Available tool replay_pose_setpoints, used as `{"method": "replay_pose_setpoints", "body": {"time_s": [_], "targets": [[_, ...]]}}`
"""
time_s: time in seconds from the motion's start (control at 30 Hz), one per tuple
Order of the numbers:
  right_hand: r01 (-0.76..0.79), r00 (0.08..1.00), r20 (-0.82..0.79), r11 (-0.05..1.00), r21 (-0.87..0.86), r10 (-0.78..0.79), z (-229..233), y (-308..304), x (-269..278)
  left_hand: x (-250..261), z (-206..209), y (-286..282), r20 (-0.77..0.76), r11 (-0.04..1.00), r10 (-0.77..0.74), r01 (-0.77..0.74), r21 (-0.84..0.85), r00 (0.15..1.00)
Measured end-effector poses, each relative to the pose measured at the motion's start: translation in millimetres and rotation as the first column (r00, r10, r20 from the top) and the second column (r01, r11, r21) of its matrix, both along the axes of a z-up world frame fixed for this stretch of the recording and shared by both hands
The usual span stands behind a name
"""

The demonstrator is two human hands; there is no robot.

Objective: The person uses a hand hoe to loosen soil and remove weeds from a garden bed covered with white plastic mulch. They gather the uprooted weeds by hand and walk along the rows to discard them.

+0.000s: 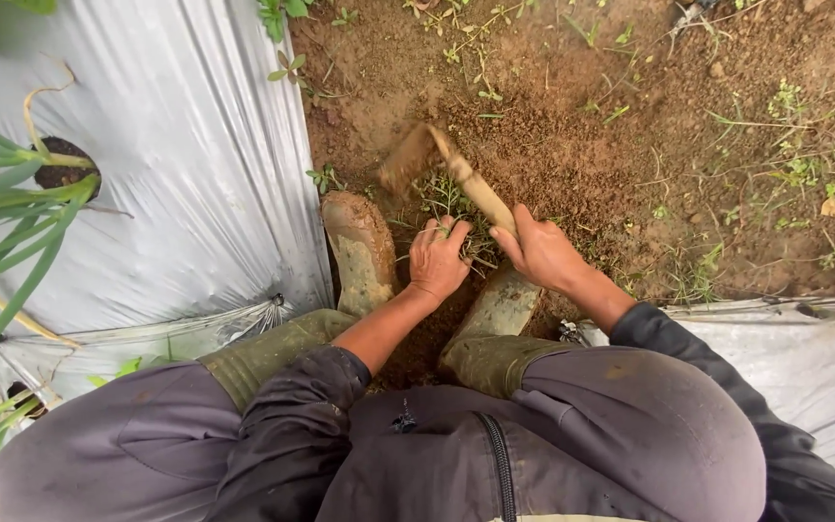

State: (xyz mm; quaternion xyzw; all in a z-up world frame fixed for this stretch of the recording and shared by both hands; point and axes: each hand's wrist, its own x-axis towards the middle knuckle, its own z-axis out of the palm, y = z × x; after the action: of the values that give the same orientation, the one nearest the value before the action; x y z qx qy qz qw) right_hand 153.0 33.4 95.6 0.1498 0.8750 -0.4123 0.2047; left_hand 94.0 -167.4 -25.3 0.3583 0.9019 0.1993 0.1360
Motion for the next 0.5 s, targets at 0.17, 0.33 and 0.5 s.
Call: {"method": "replay_pose_setpoints", "body": {"time_s": [0.17,0.33,0.5], "targets": [[0.015,0.981,0.192,1.000,0.020,-0.019,24.5,33.2,45.5,2.0,7.0,-1.7,-0.045,0.999,-0.019,0.020,0.033,0.999],[0.032,0.977,0.209,0.997,0.069,-0.046,7.1,29.8,69.4,8.0,-19.5,-4.3,-0.096,0.997,-0.047,0.053,0.061,0.994],[0.157,0.980,0.120,0.987,0.036,-0.161,-7.3,12.6,74.3,-4.1,-15.8,1.8,-0.044,0.998,0.055,-0.053,0.042,0.998]]}}
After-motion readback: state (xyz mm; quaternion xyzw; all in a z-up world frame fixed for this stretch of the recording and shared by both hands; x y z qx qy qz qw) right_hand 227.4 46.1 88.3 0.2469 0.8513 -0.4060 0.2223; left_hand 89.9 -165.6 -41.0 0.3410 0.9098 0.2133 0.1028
